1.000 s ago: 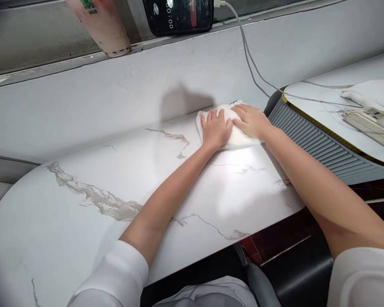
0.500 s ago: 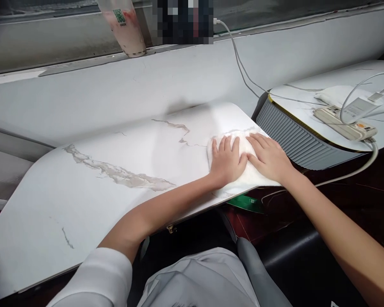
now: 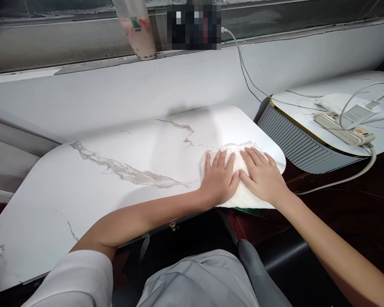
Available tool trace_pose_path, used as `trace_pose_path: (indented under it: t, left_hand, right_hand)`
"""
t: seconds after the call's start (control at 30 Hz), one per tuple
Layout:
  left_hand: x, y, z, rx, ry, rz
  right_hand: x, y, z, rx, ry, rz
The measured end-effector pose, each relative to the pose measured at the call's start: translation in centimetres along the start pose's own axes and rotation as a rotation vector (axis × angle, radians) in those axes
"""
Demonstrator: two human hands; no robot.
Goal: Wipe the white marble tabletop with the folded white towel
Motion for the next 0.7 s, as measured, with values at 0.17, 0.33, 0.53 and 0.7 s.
trace_pose_path:
  t: [0.17, 0.33, 0.53, 0.7]
  left_hand:
    - [-0.1, 3.7, 2.2, -0.088, 0.038, -0.001]
    - [-0.8, 9.2, 5.9, -0.211, 0.014, -0.01]
    - [-1.5, 16.1, 10.5, -0.276, -0.013, -0.03]
    - [-2.2, 20.3, 13.2, -0.301, -0.067, -0.033]
  right_hand:
    - [1.2, 0.7, 4.6, -0.037, 0.018, 0.044]
    - [2.7, 2.1, 11.5, -0.093, 0.011, 0.109]
    - [5.0, 3.5, 19.6, -0.08, 0.01, 0.126]
    - [6.4, 4.1, 24.4, -0.046, -0.023, 0.152]
Point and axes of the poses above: each hand's wrist, its own z-axis towards the middle knuckle, its own x-axis out of the palm, y = z × x, the point moved 10 cm from there along z, towards the middle knuckle, and after that the axes turned 4 degrees about z, right-handed, at the moved point
